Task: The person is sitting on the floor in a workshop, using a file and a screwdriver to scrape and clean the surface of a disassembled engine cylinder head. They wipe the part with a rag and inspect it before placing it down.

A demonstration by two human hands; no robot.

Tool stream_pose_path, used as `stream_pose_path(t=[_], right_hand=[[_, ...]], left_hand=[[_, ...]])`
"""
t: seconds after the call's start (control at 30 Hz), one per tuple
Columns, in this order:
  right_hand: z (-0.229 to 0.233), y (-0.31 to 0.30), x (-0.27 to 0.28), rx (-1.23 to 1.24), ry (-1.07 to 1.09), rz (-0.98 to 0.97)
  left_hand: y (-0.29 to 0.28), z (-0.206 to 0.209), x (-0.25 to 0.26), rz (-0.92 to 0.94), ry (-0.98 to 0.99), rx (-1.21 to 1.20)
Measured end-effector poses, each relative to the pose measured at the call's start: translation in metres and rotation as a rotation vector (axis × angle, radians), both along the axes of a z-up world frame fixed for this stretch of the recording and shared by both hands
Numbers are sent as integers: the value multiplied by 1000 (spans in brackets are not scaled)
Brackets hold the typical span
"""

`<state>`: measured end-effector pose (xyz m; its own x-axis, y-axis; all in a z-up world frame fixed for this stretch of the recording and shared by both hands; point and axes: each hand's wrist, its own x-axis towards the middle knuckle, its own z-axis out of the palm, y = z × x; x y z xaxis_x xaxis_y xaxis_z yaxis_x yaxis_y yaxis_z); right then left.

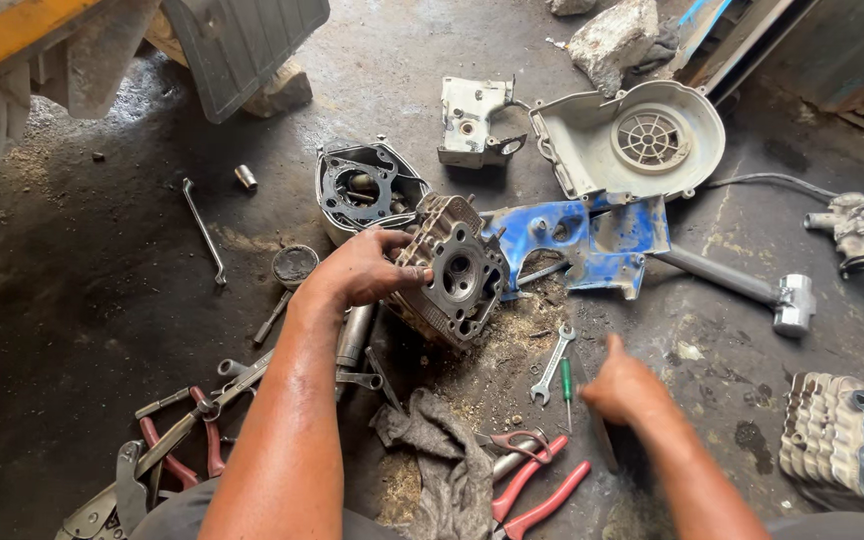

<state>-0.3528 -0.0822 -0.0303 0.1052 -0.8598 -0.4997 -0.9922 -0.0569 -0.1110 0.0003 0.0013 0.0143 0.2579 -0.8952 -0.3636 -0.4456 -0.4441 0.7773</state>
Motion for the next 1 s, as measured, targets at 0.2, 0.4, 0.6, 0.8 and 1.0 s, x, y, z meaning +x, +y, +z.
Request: stream_pose_path(t=[0.2,0.4,0.6,0.8,1.0], right_hand=[[16,2,15,158,-878,-75],[-33,99,52,263,-546,488],[-28,114,69,277,-381,493],[4,5,29,307,-1404,149],[39,-14,20,244,-1681,-225]], left_hand=[[5,22,-6,5,-112,27],[17,57,-27,108,-478,31],[20,69,-46,129,-573,-384],[14,24,-94,-271,45,-441],[4,-15,-175,-124,760,-197]])
